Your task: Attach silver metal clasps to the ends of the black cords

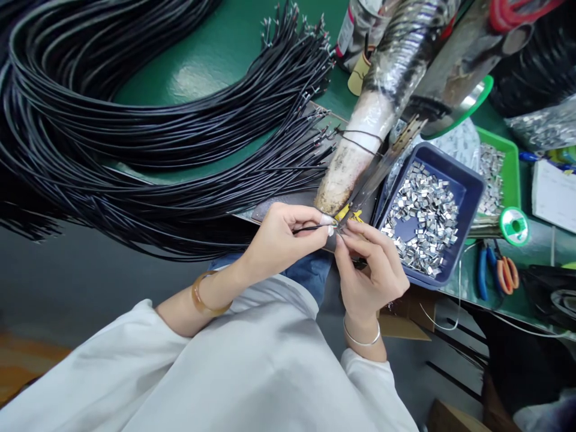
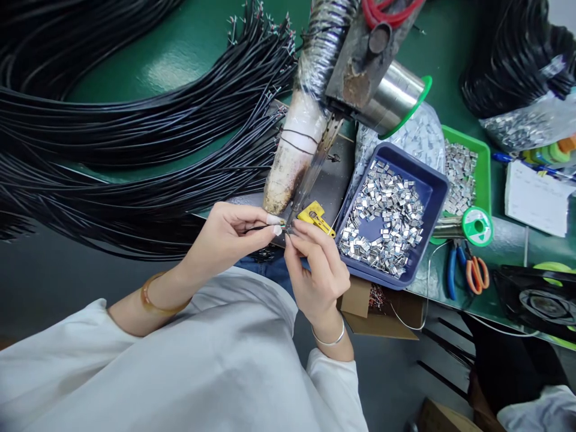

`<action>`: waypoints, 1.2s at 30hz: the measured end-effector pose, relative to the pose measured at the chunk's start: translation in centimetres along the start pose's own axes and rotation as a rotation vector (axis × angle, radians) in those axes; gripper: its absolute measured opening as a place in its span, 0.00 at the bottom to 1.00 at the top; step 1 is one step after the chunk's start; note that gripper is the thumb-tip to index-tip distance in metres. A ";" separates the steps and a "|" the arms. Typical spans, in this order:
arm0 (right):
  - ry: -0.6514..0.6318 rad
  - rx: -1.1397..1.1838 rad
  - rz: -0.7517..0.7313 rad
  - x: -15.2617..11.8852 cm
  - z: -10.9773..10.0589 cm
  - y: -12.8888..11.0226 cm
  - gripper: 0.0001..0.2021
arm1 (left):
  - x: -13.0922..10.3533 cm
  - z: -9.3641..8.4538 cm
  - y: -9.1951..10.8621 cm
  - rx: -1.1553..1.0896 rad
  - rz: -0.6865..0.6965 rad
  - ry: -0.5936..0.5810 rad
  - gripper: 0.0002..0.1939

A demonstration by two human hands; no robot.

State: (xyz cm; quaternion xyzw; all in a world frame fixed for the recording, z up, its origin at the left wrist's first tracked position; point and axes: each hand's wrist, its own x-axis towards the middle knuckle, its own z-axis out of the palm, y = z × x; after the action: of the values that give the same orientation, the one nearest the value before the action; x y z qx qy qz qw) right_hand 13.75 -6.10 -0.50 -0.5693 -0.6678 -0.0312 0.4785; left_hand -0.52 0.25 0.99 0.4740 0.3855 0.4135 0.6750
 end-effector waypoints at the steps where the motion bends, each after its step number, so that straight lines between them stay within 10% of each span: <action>1: 0.000 -0.002 -0.004 0.0 0.0 -0.1 0.10 | 0.0 0.0 0.0 -0.006 -0.001 0.000 0.02; 36: 0.052 0.050 -0.001 -1.4 -0.2 0.8 0.09 | -0.7 -0.3 -1.0 0.139 -0.010 -0.105 0.04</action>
State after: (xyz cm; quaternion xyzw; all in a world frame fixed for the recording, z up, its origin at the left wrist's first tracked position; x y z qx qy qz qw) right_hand 14.37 -6.95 -1.81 -0.5557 -0.6560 -0.0298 0.5099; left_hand -0.87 -0.53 0.03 0.5388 0.3796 0.3569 0.6620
